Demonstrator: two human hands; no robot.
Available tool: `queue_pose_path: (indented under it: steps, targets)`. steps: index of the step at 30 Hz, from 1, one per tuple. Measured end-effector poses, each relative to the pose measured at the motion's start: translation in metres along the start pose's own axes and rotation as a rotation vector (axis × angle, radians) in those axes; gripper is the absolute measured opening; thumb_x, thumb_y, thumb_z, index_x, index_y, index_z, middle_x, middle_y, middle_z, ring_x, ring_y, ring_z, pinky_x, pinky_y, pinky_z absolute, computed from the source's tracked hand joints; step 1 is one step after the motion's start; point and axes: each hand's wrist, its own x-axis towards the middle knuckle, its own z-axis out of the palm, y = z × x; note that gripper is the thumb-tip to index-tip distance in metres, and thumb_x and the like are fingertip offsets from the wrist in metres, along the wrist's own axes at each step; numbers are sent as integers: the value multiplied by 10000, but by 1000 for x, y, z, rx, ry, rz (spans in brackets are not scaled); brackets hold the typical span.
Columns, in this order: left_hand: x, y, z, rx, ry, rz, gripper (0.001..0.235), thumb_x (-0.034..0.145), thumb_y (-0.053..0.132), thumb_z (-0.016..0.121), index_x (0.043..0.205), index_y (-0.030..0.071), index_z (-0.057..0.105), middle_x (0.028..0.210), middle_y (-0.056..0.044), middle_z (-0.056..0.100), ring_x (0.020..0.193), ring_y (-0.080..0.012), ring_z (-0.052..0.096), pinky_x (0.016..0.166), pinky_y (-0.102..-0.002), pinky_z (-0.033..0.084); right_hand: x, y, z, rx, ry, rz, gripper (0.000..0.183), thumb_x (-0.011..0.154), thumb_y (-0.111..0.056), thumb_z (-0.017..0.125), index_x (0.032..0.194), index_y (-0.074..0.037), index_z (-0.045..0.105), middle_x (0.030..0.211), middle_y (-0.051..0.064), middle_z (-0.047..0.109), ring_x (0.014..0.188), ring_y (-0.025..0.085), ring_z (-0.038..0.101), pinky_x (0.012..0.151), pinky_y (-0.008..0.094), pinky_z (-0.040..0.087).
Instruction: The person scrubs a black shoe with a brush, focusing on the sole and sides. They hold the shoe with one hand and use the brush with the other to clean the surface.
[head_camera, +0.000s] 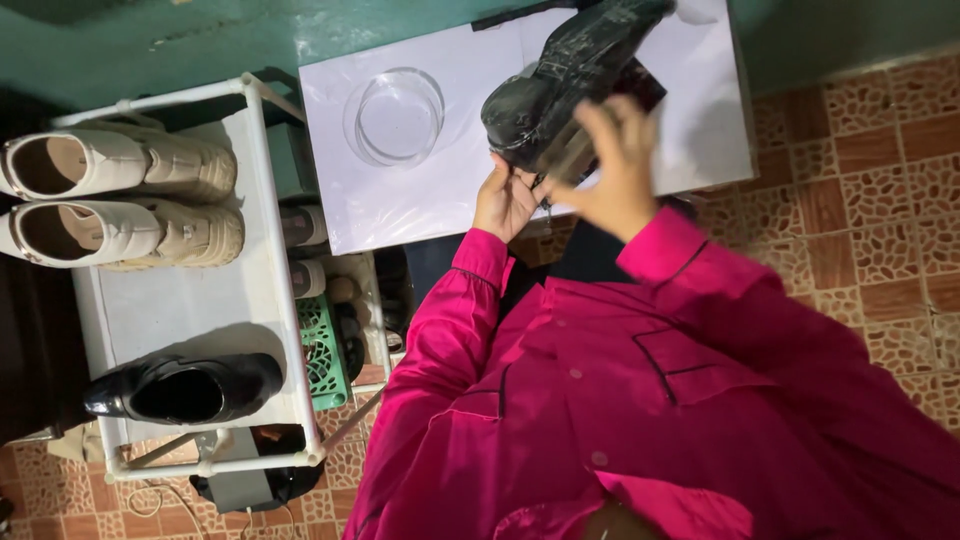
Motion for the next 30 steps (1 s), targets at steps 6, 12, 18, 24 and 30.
queue_pose_path:
  steps: [6, 12, 18, 24, 30]
  targets:
    - [-1, 0, -6, -18, 37, -7, 520, 1048, 489, 575, 1425, 130, 561, 1388, -107, 655, 1316, -252, 604, 1176, -543, 420, 7, 42, -7, 150, 82, 159, 1013, 712, -223, 1022, 1502, -76, 405, 1473, 194, 462, 1363, 381, 426, 1076, 528, 449]
    - [-1, -1, -3, 10, -8, -9, 617, 1062, 540, 476, 1425, 48, 561, 1260, -138, 729, 1274, -289, 637, 1114, -521, 483, -7, 16, 1, 50, -46, -23, 760, 731, -424, 948, 1325, -116, 589, 1529, 223, 404, 1338, 485, 424, 1036, 679, 464]
    - [1, -1, -8, 2, 8, -17, 630, 1035, 554, 525, 1370, 27, 611, 1254, -156, 727, 1257, -307, 643, 1087, -520, 504, -9, 9, 10, 100, 63, 37, 689, 715, -356, 946, 1228, -75, 582, 1460, 262, 462, 1371, 466, 449, 1108, 650, 340]
    - [0, 1, -5, -38, 30, -6, 494, 1062, 495, 531, 1406, 142, 571, 1349, -89, 685, 1272, -234, 643, 1163, -558, 436, -3, 51, 16, 137, 141, 178, 826, 703, -273, 994, 1361, -133, 514, 1514, 201, 431, 1389, 431, 416, 1136, 627, 329]
    - [12, -12, -57, 46, 43, -62, 503, 1029, 586, 458, 1360, 252, 634, 1307, -34, 718, 1174, -227, 708, 992, -554, 595, -18, 31, 36, 181, 177, -162, 784, 496, -287, 1038, 1165, -97, 677, 1509, 233, 473, 1322, 480, 454, 1072, 577, 347]
